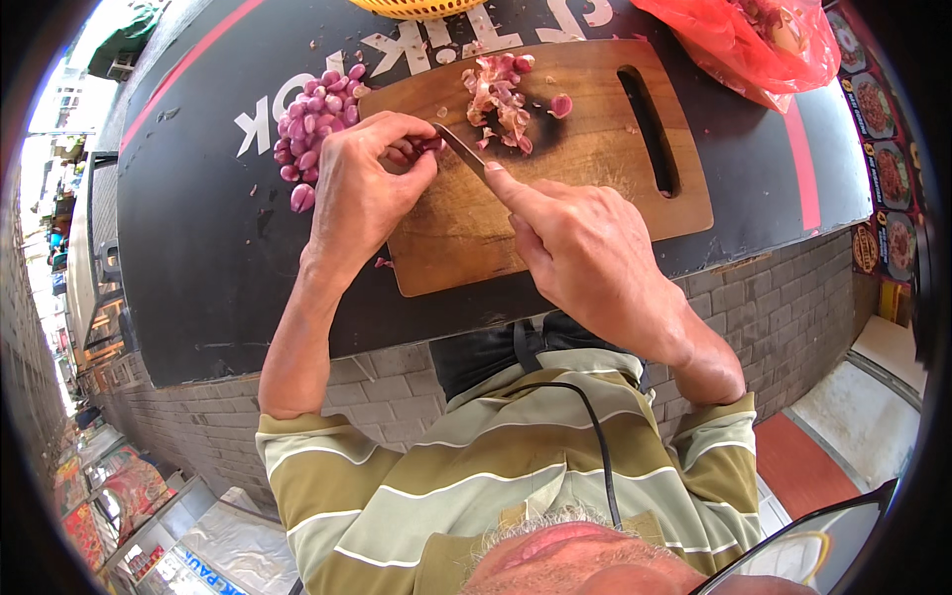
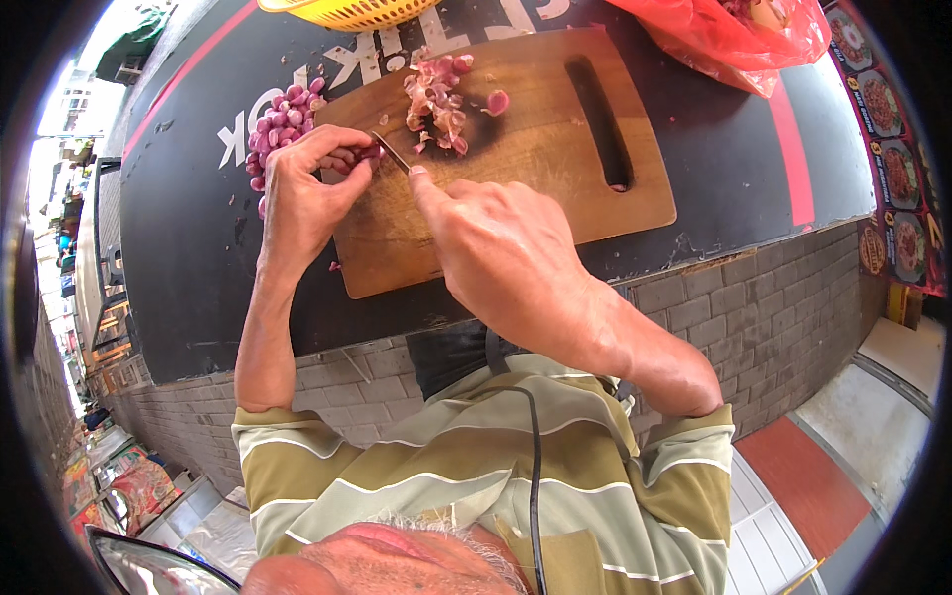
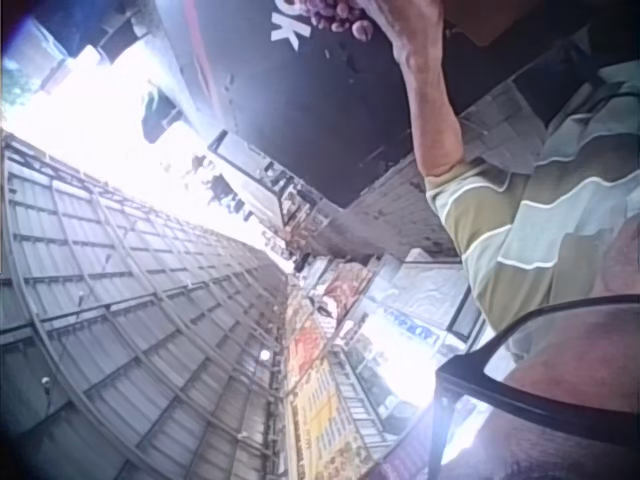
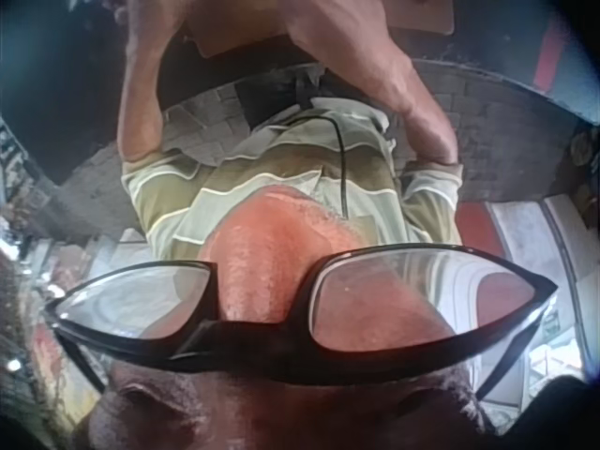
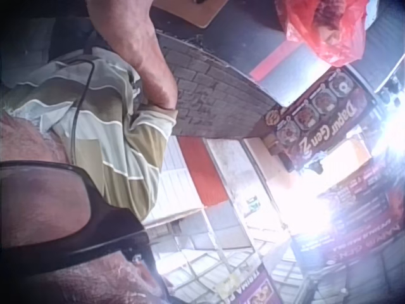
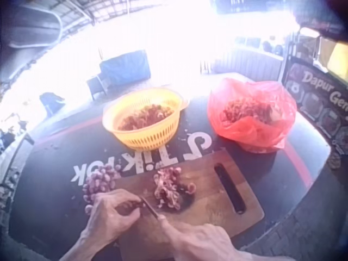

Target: The person uses a knife to peel and chop red onions on a wooden cutting board. They handle the onions one by one, peeling the outer layers and slicing the bulbs into small pieces. The chopped onions are then transferred into a yellow plastic basket.

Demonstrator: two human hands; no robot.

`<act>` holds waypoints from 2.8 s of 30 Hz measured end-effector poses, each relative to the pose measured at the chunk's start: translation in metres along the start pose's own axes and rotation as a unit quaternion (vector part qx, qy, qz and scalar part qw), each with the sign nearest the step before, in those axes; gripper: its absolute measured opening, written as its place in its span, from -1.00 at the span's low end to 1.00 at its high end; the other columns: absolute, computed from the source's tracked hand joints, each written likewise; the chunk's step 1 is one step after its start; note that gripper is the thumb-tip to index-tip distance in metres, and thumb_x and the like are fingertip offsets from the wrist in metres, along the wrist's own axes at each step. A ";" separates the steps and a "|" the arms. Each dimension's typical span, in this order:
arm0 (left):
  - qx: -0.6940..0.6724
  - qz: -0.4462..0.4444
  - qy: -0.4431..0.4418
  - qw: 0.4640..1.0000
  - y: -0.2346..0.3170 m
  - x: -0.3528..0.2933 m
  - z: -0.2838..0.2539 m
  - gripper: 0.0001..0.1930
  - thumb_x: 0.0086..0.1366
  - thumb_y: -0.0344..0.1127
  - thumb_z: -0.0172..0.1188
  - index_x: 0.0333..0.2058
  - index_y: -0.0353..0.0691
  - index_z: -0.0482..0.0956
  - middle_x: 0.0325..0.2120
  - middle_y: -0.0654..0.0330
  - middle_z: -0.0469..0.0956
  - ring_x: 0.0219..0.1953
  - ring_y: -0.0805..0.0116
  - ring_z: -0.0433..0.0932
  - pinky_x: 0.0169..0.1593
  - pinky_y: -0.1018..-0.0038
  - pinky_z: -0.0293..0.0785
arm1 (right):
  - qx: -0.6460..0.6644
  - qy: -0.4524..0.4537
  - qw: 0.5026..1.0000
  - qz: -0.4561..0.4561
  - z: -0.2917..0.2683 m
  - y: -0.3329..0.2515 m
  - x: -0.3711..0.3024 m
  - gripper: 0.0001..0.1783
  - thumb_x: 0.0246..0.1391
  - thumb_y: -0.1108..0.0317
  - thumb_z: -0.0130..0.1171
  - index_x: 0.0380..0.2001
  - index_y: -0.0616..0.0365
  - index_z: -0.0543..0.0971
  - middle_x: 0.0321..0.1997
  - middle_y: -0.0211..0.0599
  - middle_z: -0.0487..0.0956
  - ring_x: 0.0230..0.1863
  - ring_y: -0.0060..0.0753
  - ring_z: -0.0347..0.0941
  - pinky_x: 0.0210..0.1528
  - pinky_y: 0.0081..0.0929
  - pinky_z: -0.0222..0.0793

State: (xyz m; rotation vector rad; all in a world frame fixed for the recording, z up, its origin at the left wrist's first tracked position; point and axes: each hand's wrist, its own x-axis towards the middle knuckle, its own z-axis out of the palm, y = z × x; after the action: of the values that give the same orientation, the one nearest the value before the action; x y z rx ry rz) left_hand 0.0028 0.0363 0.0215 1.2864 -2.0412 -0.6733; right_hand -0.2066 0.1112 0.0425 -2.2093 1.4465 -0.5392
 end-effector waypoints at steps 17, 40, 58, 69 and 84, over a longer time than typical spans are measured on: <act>-0.063 -0.042 -0.026 0.997 -0.007 0.000 -0.001 -0.87 0.12 -0.52 0.30 -0.31 -0.38 0.65 -0.43 0.13 0.67 -0.42 0.47 0.63 -0.26 0.55 0.57 | 0.013 -0.017 0.999 0.041 0.007 0.001 0.006 -0.49 0.06 0.43 0.11 0.14 0.20 0.47 -0.47 0.04 0.57 -0.37 0.15 0.51 -0.29 -0.03 0.39; -0.287 -0.100 -0.048 0.952 -0.024 0.008 0.005 -0.80 0.15 -0.56 0.36 -0.22 -0.39 0.62 -0.32 0.16 0.69 -0.25 0.52 0.65 -0.10 0.64 0.57 | 0.115 0.044 0.992 -0.015 -0.005 0.016 -0.011 -0.40 0.08 0.55 0.09 0.25 0.08 0.39 -0.01 0.07 0.58 -0.05 0.13 0.53 -0.03 -0.17 0.43; -0.256 -0.083 -0.076 0.960 -0.028 0.009 0.004 -0.78 0.20 -0.60 0.29 -0.15 -0.36 0.66 -0.28 0.17 0.70 -0.22 0.51 0.66 -0.07 0.63 0.57 | 0.067 0.048 0.996 -0.033 0.011 0.021 -0.009 -0.36 0.06 0.56 0.12 0.27 0.00 0.42 -0.40 -0.15 0.53 -0.37 -0.07 0.50 -0.28 -0.22 0.41; -0.261 -0.092 -0.082 0.958 -0.028 0.012 0.002 -0.79 0.18 -0.58 0.32 -0.18 -0.37 0.67 -0.30 0.15 0.70 -0.23 0.48 0.67 -0.08 0.62 0.58 | 0.048 0.045 0.997 -0.037 0.010 0.019 -0.008 -0.32 0.01 0.58 0.12 0.27 0.01 0.41 -0.42 -0.17 0.51 -0.40 -0.08 0.49 -0.31 -0.21 0.41; -0.285 -0.130 -0.107 0.944 -0.031 0.017 -0.006 -0.77 0.16 -0.48 0.38 -0.18 -0.36 0.68 -0.34 0.20 0.69 -0.34 0.56 0.62 -0.17 0.64 0.55 | 0.052 0.048 0.996 -0.060 0.009 0.028 -0.008 -0.39 0.04 0.58 0.12 0.23 0.12 0.43 -0.39 -0.09 0.55 -0.39 -0.01 0.48 -0.31 -0.18 0.39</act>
State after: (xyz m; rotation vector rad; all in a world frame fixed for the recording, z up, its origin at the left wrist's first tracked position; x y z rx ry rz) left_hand 0.0198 0.0075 0.0073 1.1697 -1.6512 -1.4577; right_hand -0.2256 0.1098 0.0192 -2.2243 1.3067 -0.7520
